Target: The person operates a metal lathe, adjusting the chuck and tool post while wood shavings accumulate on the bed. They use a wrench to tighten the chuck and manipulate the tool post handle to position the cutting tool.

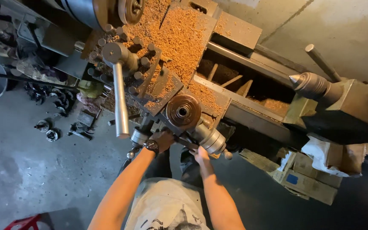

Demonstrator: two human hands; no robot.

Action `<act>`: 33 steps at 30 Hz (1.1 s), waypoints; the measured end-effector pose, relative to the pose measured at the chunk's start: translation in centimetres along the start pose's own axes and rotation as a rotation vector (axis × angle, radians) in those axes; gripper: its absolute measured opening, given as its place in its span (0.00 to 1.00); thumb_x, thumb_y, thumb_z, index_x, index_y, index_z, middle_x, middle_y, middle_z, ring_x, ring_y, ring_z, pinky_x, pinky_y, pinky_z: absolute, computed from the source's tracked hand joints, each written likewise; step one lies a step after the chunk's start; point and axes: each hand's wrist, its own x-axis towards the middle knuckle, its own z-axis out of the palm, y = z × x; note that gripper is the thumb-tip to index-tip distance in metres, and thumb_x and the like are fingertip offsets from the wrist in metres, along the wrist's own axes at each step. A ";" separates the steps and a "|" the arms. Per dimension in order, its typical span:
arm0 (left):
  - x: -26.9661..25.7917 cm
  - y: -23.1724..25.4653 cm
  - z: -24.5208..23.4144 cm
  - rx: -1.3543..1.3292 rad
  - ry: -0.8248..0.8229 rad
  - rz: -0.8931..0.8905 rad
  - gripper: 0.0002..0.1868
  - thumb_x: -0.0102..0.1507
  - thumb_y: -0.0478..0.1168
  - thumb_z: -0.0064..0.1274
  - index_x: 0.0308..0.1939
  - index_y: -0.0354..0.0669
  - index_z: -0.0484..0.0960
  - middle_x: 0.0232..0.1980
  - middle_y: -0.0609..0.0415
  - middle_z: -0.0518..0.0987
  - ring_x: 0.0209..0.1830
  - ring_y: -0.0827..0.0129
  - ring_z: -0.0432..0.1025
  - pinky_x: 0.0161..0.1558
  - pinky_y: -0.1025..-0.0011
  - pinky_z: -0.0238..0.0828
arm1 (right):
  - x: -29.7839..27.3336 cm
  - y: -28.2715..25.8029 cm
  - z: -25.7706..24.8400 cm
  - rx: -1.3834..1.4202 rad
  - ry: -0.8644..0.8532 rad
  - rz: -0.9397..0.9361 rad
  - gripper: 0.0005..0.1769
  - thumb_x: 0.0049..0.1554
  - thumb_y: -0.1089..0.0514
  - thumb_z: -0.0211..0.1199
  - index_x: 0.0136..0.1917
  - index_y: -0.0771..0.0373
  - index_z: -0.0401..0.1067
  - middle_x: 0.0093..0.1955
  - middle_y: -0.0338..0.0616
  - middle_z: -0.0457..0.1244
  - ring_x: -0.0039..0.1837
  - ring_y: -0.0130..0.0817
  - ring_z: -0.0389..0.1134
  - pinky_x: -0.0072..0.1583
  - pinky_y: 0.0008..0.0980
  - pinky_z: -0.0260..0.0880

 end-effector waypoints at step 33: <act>-13.4 7.0 -12.4 0.122 0.369 -0.703 0.33 0.54 0.49 0.62 0.62 0.45 0.73 0.49 0.40 0.77 0.52 0.49 0.69 0.55 0.50 0.63 | -4.1 -3.0 2.0 0.356 -0.309 -0.007 0.21 0.64 0.46 0.50 0.64 0.59 0.68 0.62 0.50 0.64 0.57 0.46 0.68 0.60 0.49 0.72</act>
